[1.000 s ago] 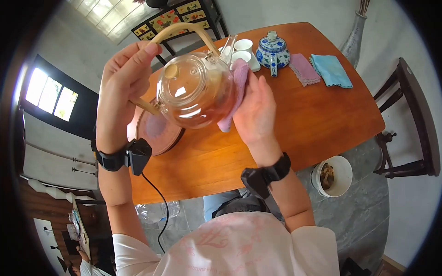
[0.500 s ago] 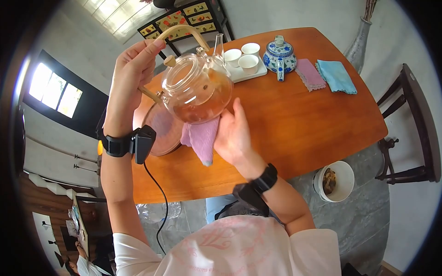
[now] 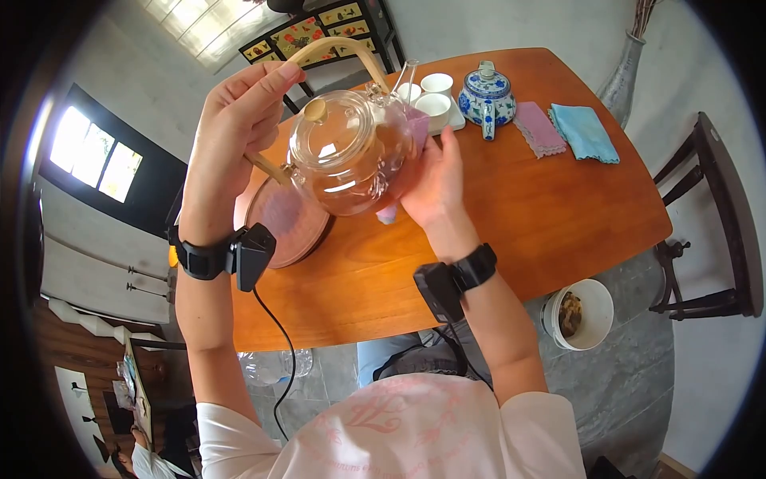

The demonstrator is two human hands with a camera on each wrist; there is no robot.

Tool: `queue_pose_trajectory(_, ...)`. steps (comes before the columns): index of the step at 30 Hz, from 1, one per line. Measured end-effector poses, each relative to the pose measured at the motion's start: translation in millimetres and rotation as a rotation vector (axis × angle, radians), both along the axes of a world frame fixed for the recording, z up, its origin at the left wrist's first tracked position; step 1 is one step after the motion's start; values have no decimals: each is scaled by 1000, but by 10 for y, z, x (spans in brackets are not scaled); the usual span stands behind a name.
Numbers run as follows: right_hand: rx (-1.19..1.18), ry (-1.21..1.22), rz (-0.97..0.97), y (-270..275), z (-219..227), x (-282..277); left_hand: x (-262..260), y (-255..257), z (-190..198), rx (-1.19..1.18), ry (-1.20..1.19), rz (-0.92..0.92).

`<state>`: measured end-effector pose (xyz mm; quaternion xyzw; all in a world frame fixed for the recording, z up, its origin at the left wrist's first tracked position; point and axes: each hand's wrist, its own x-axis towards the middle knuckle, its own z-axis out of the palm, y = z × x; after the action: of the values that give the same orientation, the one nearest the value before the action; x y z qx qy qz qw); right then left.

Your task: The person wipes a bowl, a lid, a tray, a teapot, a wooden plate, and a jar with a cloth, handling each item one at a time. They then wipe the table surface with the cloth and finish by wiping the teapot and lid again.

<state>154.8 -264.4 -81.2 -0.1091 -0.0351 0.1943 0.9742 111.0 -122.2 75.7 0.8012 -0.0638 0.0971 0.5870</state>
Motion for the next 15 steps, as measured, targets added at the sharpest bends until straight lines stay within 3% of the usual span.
queue_pose_trajectory(5,10,66,63,172,-45,1,57,77,-31,-24,13,7)
queue_pose_trajectory(10,132,-106,121,342,-232,-118,117,137,-98,-39,37,31)
queue_pose_trajectory(15,20,-5,275,159,-321,-468,153,186,-170,-26,33,53)
